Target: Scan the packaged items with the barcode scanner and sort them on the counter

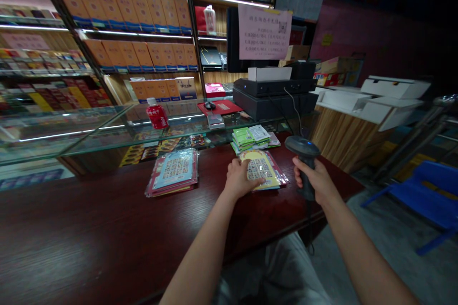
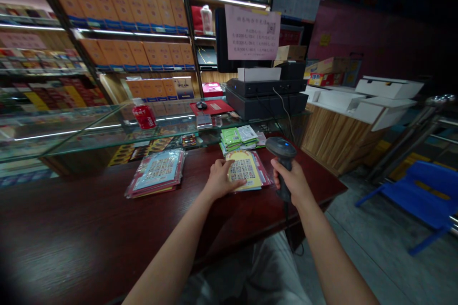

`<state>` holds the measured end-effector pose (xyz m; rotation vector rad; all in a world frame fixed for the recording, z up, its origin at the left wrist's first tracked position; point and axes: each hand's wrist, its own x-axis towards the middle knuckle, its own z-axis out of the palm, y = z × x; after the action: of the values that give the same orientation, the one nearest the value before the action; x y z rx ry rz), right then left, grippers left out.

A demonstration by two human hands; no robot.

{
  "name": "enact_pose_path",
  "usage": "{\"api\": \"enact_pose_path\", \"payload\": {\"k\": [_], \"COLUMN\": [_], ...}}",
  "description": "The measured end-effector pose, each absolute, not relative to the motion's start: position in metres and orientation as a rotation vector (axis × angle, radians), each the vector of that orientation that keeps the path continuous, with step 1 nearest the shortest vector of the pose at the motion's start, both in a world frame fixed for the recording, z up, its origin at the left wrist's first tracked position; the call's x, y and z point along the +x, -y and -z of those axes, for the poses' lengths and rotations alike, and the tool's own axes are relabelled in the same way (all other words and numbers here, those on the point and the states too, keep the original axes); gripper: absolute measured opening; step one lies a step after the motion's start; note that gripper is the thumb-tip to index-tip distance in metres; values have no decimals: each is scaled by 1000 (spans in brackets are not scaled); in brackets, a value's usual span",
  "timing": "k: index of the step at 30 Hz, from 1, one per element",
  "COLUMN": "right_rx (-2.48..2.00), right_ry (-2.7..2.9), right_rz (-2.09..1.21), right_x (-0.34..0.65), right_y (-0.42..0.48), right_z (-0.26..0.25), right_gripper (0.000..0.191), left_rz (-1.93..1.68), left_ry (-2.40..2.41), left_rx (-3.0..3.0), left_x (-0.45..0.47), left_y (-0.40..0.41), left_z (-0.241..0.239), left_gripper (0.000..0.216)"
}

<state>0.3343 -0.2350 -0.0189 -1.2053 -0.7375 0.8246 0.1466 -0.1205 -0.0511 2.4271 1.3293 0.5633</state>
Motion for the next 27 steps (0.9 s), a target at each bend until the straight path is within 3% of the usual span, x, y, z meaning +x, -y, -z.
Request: {"api": "enact_pose_path", "payload": {"k": [4,10,13,19,24,27], "right_rx": [-1219,-1218,-1206,-1193,-1180,-1197], "right_ry": [731,754,768,780,793,793], "right_rz": [-830,-831,-843,-864,-873,-879], "right_x": [334,331,329,327,324,320], "right_y": [234,234,234,235,234,231], "right_z": [19,20,20,18,19,20], "right_gripper": [41,40,40,42,41,42], "left_rz": [-424,-463,-524,-564,-572,-570], "left_ry": [-1174,-1153,-1164,-1561,-2040,-2350], "left_rx": [2487,2529,2545,2604,2460,2179], "left_x": [148,151,148,109,44,13], "left_y": [117,114,109,80,65,66], "left_z": [62,74,67,35,24,26], "left_gripper": [110,109,99,53,40,45]}}
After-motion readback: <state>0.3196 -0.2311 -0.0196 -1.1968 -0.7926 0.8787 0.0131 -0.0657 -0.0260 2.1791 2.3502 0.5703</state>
